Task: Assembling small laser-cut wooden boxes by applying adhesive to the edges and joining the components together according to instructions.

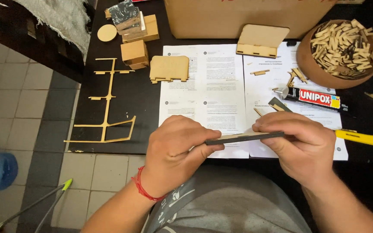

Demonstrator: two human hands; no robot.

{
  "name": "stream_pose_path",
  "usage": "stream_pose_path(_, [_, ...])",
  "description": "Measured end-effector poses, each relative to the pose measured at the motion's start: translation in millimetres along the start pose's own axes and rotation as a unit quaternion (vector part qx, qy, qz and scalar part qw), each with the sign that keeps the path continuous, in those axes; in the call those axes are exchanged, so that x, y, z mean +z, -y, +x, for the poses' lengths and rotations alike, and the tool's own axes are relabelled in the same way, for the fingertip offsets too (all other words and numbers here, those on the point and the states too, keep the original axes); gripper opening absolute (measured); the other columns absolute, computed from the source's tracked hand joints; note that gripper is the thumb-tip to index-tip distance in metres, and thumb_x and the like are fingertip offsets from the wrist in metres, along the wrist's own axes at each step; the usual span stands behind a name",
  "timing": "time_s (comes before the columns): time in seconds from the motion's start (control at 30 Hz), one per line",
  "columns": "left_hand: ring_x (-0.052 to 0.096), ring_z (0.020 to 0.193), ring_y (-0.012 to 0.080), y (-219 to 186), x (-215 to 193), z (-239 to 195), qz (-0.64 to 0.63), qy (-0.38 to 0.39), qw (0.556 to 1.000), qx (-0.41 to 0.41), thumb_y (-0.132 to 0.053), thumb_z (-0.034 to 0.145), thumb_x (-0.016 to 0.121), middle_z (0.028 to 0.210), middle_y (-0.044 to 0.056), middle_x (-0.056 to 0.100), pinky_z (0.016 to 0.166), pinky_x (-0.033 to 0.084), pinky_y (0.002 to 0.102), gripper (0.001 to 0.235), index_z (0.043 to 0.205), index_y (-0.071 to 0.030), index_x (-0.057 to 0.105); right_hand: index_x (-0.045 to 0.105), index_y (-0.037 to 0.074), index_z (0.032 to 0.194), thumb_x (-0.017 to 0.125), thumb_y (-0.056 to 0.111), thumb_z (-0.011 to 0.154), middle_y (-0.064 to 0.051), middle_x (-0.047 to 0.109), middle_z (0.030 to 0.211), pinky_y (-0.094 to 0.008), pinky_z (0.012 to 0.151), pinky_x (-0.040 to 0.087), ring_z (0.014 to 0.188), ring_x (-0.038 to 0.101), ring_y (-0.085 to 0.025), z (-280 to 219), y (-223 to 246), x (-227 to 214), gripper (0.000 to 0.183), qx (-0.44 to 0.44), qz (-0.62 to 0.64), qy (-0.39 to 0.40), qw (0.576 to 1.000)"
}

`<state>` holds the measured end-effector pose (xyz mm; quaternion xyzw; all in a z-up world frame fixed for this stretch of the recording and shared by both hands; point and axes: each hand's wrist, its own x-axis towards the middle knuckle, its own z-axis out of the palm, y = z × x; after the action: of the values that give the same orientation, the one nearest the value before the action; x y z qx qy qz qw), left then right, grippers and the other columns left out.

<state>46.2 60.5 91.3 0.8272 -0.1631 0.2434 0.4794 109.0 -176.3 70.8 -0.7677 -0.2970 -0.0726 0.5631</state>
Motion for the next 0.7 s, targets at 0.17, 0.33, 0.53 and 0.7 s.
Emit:
stream_pose_path(0.17, [0.068,0.074,0.0162,-7,-1,-2,0.010,0.004,1.000,0.028,-0.016,0.087,0.076,0.082,-0.001,0.073,0.079,0.050,0.032,0.008,0.092,-0.010,0.073,0.067,-0.002,0.093,0.069,0.013,0.084,-0.017,0.072,0.094,-0.037,0.092,0.062,0.093,0.073,-0.030,-5,2,-1,0.018,-0.025,0.008,-0.020,0.999])
stream_pose_path(0.33, [0.068,0.076,0.0188,-4,-4,-1,-0.009,0.030,0.999,0.033,-0.015,0.085,0.077,0.085,0.004,0.072,0.079,0.051,0.031,0.012,0.095,-0.011,0.074,0.069,0.000,0.094,0.068,0.012,0.086,-0.016,0.073,0.093,-0.038,0.087,0.061,0.088,0.074,-0.029,-4,12,-8,0.015,-0.061,0.009,0.004,0.998])
stream_pose_path(0.53, [0.069,0.086,0.0199,-4,1,1,-0.009,0.063,0.996,0.063,-0.024,0.082,0.080,0.094,0.003,0.071,0.086,0.054,0.034,0.026,0.103,-0.012,0.071,0.068,0.001,0.098,0.067,0.016,0.089,-0.014,0.072,0.095,-0.043,0.090,0.064,0.089,0.074,-0.031,-7,20,-11,0.018,-0.124,0.041,0.023,0.991])
stream_pose_path(0.7, [0.069,0.079,0.0166,-7,6,0,-0.027,0.050,0.994,0.094,-0.020,0.084,0.080,0.090,0.001,0.072,0.079,0.052,0.030,0.020,0.101,-0.014,0.072,0.066,-0.002,0.098,0.074,0.012,0.083,-0.015,0.072,0.096,-0.046,0.093,0.062,0.092,0.073,-0.032,-3,26,-17,0.022,-0.140,0.059,0.056,0.987])
